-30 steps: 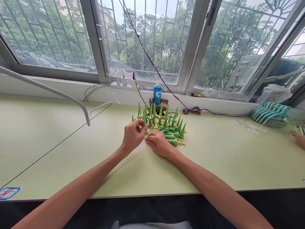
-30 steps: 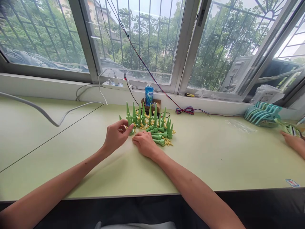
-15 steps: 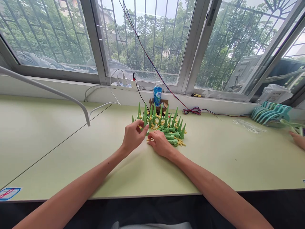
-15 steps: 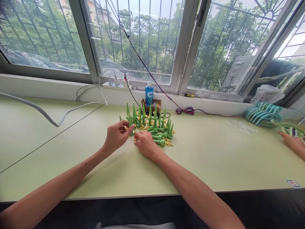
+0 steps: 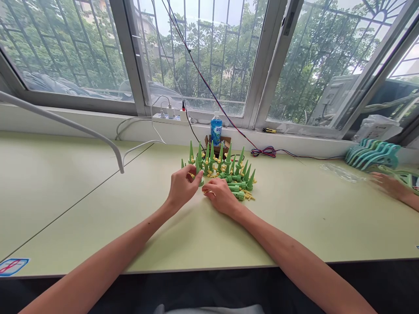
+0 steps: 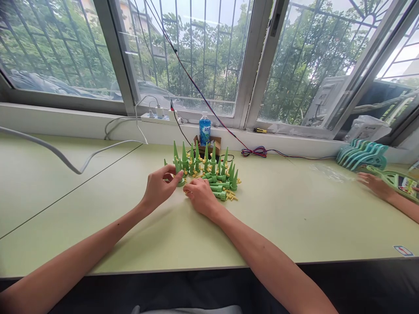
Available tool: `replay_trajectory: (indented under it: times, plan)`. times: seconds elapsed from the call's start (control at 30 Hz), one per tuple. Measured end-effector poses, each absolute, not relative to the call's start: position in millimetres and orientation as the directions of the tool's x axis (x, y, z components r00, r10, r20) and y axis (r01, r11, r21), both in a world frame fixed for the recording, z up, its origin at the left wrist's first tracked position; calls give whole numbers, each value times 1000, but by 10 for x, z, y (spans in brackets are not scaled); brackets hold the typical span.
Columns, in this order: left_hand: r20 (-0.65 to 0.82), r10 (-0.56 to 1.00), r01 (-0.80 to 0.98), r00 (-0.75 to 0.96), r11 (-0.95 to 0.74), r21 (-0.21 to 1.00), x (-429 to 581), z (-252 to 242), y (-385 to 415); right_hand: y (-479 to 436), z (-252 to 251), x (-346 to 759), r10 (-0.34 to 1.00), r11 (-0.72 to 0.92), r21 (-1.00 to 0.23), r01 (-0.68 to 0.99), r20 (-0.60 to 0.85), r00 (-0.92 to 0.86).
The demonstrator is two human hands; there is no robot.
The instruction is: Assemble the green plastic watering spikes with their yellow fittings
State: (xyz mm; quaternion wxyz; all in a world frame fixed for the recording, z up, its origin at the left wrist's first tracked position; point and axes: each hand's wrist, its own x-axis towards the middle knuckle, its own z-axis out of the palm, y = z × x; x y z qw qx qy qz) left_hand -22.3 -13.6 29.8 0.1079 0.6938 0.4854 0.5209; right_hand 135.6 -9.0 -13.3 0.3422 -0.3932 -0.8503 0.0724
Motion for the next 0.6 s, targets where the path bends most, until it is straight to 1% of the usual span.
replay_trajectory:
  times: [0.2,0.37,0.47,0.6]
  plan:
    - [572,819,499,-45,-478,723,-232,309,-123,-80,-111,1374,669,712,-398,578,635,-386]
    - [518,854,444,-53,-444,778,-245,311,-122,-106,-77,1371,656,728,-500,469,708,-263]
    - [487,873,441,-34,-425,791,-253,279,-105,-134,-33,1367,643,735,-535,417,745,-180]
    - [475,880,449,0,-425,786,-268,236,-74,-167,10,1362,625,744,-537,398,770,-130]
